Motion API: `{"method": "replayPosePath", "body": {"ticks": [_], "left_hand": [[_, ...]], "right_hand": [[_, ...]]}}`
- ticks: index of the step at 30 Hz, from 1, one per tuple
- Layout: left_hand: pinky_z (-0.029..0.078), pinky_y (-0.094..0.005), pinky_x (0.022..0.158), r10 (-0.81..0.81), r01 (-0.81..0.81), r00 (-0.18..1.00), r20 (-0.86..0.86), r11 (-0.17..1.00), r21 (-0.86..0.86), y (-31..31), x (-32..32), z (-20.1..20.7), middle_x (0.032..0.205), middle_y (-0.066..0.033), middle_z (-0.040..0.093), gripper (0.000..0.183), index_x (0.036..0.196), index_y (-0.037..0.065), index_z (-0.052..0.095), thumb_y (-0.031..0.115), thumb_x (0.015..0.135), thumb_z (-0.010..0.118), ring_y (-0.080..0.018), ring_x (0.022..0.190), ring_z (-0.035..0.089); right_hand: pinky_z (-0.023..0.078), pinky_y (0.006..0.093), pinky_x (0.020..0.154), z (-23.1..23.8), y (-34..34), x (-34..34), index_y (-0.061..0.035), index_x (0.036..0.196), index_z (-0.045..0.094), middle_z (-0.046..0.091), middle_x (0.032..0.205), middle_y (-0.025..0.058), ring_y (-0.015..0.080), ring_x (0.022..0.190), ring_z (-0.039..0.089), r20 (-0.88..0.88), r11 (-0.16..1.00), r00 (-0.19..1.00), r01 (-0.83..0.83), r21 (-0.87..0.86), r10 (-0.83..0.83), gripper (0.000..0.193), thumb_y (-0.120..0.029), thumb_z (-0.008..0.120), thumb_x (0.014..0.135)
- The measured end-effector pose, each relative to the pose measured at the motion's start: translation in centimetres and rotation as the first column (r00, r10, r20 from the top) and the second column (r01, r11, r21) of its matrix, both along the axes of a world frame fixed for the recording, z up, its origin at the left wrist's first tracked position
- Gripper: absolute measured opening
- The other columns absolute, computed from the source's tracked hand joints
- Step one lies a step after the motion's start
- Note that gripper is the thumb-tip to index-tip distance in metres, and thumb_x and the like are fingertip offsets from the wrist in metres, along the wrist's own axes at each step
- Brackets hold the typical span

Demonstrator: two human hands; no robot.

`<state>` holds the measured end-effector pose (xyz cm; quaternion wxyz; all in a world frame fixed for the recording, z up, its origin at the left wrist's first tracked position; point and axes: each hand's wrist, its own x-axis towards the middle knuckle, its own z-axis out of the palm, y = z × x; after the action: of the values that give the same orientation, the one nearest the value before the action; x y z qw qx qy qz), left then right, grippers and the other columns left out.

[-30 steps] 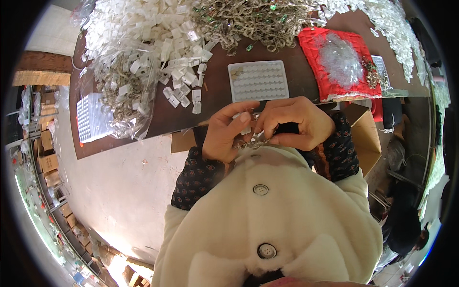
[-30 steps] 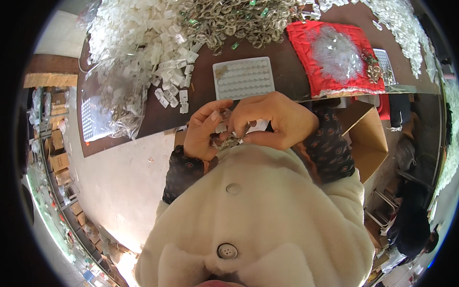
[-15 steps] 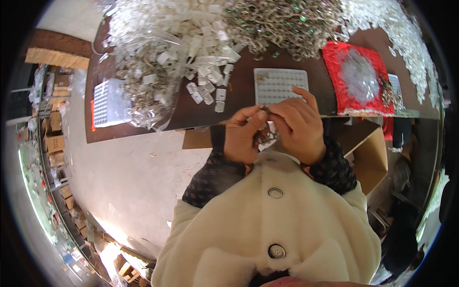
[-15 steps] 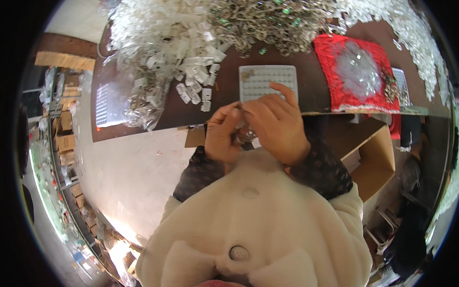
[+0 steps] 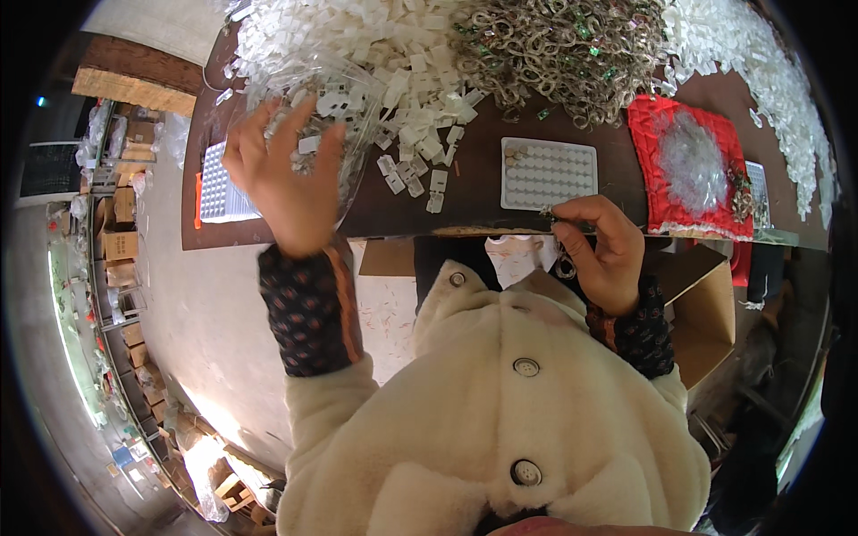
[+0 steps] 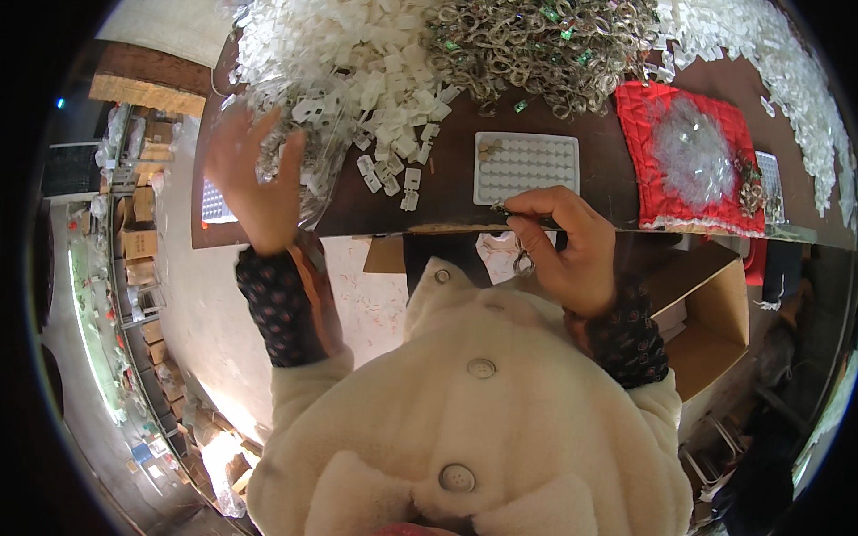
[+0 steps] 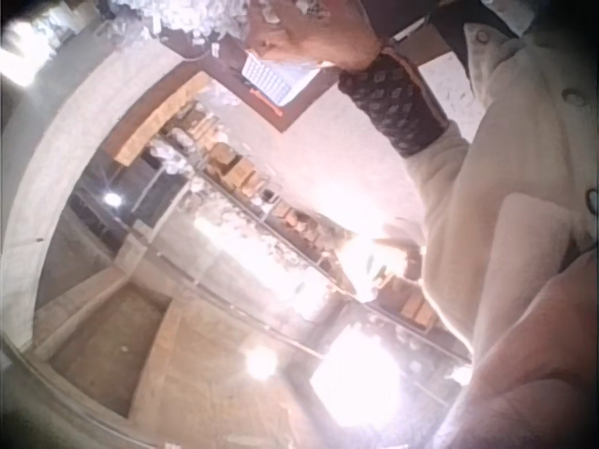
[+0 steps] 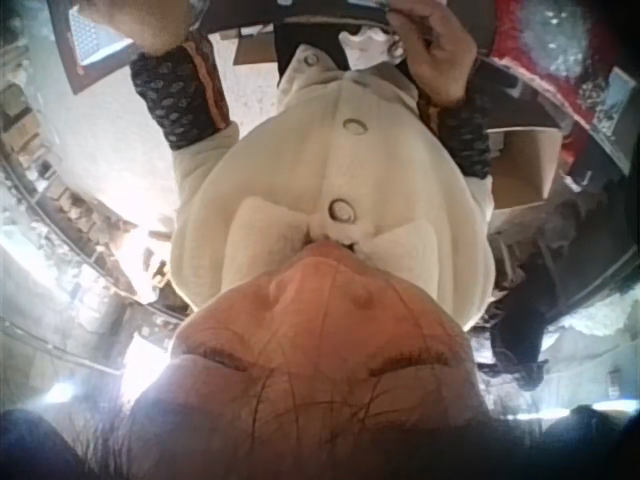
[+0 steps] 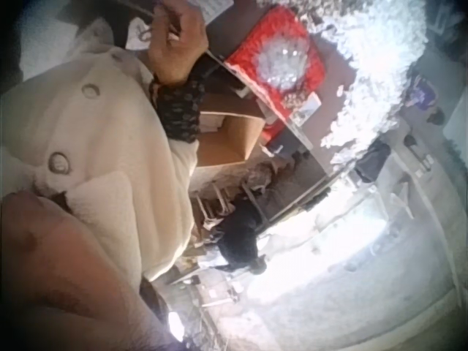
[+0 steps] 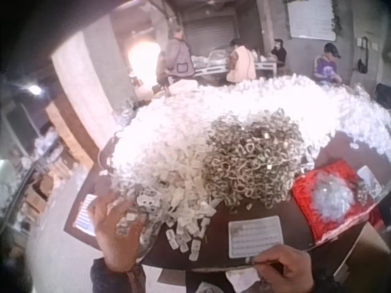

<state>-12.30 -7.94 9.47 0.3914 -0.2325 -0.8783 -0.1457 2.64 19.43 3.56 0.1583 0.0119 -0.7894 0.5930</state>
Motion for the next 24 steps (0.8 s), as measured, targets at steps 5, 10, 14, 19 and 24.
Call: {"method": "replayPosePath", "body": {"ticks": [5, 10, 14, 19, 24], "left_hand": [[0.05, -0.0356, 0.059, -0.119, 0.073, 0.909, 0.4, 0.989, 0.129, 3.8, 6.2, -6.8, 0.083, -0.0078, 0.062, 0.027, 0.093, 0.006, 0.068, 0.02, 0.076, 0.083, -0.0243, 0.071, 0.062], [0.05, -0.039, 0.059, 0.02, -0.013, 0.904, 0.427, 1.0, -0.019, 4.1, 7.2, -10.7, 0.087, -0.008, 0.059, 0.025, 0.09, 0.006, 0.065, 0.021, 0.078, 0.081, -0.0281, 0.074, 0.062], [0.052, -0.0343, 0.063, -0.102, -0.009, 0.869, 0.483, 0.975, 0.223, 4.2, 7.6, -11.2, 0.093, -0.0102, 0.064, 0.021, 0.094, 0.006, 0.065, 0.015, 0.081, 0.078, -0.0244, 0.076, 0.064], [0.052, -0.0229, 0.067, -0.695, -0.3, 0.346, 0.63, 0.555, 0.776, 6.7, 10.7, -9.7, 0.097, -0.0057, 0.068, 0.022, 0.111, 0.002, 0.061, 0.003, 0.09, 0.07, -0.008, 0.079, 0.063], [0.055, -0.0252, 0.067, -0.898, -0.274, 0.165, 0.408, 0.356, 0.893, 8.2, 11.7, -8.8, 0.1, -0.0115, 0.069, 0.035, 0.127, -0.003, 0.056, -0.002, 0.093, 0.063, -0.0142, 0.082, 0.067]], "right_hand": [[0.052, 0.028, 0.077, -0.2, -0.1, -0.1, 0.0006, 0.101, 0.068, 0.069, 0.093, 0.0109, 0.0172, 0.082, 0.067, 0.023, 1.0, 1.0, -0.015, 0.001, 0.015, 0.016, 0.004, 0.069, 0.085], [0.052, 0.0276, 0.076, -0.4, -0.2, 0.0, 0.0005, 0.1, 0.068, 0.068, 0.09, 0.0102, 0.0171, 0.082, 0.067, -0.002, 0.998, 0.998, -0.055, -0.024, 0.055, 0.016, 0.005, 0.069, 0.084], [0.051, 0.0271, 0.079, -0.5, -0.5, 0.1, 0.0024, 0.103, 0.067, 0.067, 0.095, 0.0098, 0.0155, 0.088, 0.066, 0.002, 0.987, 0.992, -0.127, -0.097, 0.128, 0.017, 0.006, 0.067, 0.086], [0.048, 0.0278, 0.089, -0.5, -1.7, 0.6, 0.0049, 0.112, 0.063, 0.064, 0.106, 0.0098, 0.0139, 0.102, 0.061, 0.007, 0.814, 0.951, -0.26, -0.519, 0.308, 0.021, 0.007, 0.063, 0.091], [0.049, 0.0283, 0.09, -0.5, -1.3, 0.8, 0.0048, 0.111, 0.061, 0.065, 0.106, 0.0091, 0.0137, 0.101, 0.061, -0.008, 0.765, 0.954, -0.246, -0.596, 0.301, 0.018, 0.006, 0.06, 0.094]]}}
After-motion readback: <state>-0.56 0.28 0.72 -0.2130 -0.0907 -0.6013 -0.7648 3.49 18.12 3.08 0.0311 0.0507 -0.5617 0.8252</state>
